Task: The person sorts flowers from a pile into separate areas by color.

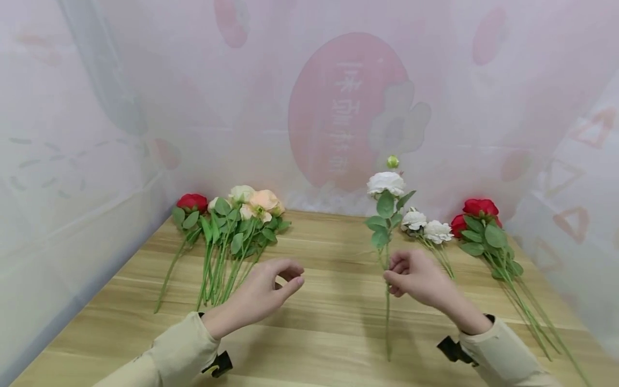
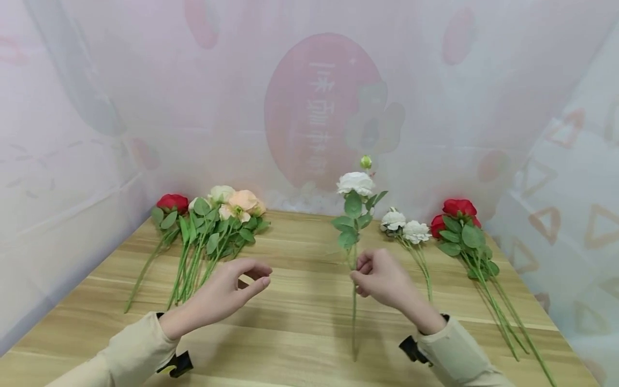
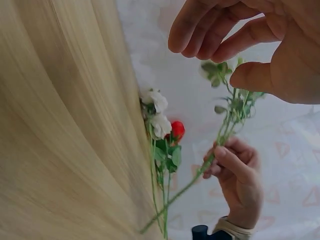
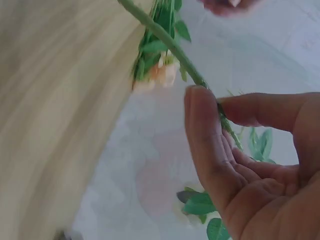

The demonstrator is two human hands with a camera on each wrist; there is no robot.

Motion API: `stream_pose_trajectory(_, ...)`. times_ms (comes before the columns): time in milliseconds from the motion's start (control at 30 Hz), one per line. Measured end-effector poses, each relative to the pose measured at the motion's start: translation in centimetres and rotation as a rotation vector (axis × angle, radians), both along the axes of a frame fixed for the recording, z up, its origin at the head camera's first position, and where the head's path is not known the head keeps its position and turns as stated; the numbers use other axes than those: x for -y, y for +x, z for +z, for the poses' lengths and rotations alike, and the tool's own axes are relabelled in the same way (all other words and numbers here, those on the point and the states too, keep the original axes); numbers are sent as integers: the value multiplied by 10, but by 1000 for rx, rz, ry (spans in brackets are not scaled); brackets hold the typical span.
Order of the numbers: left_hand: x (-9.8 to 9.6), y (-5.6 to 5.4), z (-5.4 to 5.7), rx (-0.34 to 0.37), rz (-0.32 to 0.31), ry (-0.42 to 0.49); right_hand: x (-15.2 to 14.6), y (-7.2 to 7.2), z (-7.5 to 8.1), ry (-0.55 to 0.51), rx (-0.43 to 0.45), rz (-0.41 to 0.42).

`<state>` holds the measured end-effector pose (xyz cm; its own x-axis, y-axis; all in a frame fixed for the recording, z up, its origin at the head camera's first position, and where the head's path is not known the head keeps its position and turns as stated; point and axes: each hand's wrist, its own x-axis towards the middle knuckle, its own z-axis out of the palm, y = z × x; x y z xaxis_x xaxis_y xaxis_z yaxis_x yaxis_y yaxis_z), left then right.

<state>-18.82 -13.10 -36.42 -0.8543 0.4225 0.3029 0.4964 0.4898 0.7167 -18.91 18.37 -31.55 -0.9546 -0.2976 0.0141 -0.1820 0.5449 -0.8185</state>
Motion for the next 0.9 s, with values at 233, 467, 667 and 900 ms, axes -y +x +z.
stream_pose_trajectory(233,16,-5,1,-57,52,-40,-46,-8,21,231,-23,-23)
stream_pose_trajectory(467,23,-6,3,-80,51,-67,-79,-16,30,494,-127,-36)
stream_pose_trajectory(667,25,-7,5,-73,50,-79,-96,-22,25,641,-244,-48)
stream_pose_trajectory(900,26,-7,6,-63,50,-107,-109,-28,7,714,-203,-86)
